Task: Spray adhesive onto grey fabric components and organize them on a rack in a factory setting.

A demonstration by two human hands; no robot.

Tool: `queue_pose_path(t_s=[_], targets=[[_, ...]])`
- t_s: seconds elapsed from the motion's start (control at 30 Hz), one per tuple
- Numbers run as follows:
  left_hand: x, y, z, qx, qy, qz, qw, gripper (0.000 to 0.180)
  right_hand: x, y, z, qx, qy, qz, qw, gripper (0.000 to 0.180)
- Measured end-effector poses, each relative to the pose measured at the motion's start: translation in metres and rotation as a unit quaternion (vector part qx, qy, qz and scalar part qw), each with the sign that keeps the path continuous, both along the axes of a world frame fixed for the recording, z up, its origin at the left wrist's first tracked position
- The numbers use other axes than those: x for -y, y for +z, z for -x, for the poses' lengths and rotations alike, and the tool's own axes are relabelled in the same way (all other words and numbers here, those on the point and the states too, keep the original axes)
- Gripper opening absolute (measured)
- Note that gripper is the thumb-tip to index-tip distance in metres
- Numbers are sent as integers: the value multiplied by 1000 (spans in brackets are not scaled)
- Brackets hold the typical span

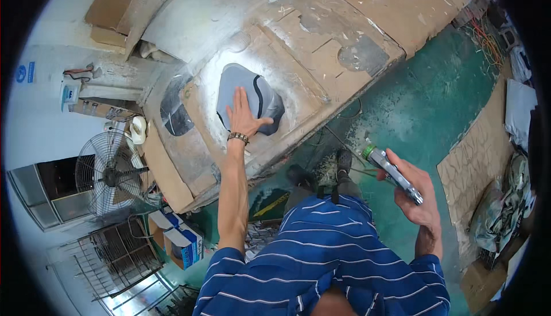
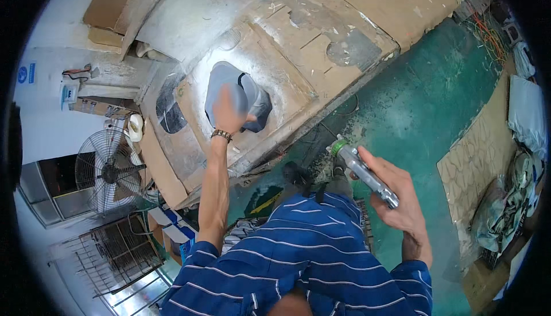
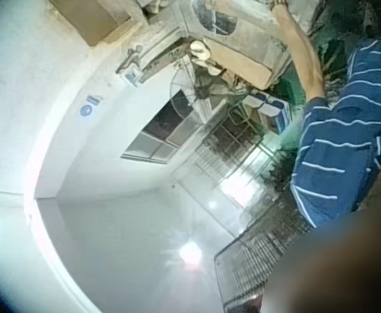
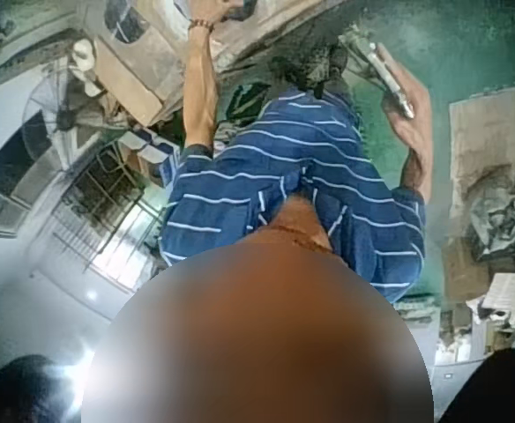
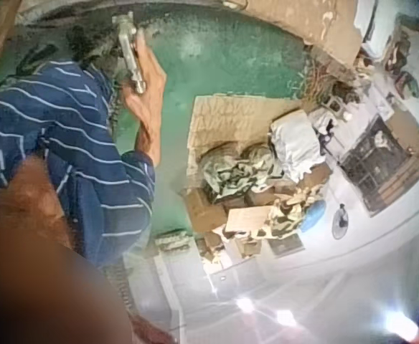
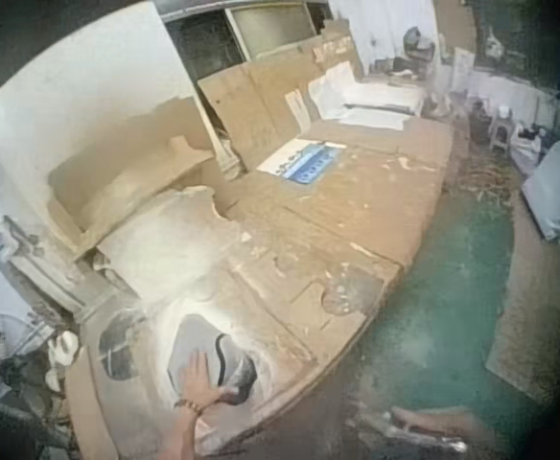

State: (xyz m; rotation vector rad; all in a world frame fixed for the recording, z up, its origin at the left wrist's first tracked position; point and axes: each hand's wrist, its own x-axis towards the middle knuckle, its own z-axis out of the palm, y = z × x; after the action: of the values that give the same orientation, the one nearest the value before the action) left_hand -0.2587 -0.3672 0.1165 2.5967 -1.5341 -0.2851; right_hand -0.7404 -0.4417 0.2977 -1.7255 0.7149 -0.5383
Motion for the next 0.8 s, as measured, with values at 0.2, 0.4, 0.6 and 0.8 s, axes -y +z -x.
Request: queue_pose_path(t_s=[0.2,0.4,0.6,0.8], targets=[[-17,15,4,10,-25,55,998,146,10,53,13,-63,36,17,997,79],[-85,17,49,75,-39,264,961,101,1,80,4,-79,50,56,994,70],[-233,-62,95,-114,168,157,967,58,-4,88,-27,-100,64,112,987,71],[-429,-205,135,-260,348,-112,894,47,-12,115,-87,-105,105,160,976,69]])
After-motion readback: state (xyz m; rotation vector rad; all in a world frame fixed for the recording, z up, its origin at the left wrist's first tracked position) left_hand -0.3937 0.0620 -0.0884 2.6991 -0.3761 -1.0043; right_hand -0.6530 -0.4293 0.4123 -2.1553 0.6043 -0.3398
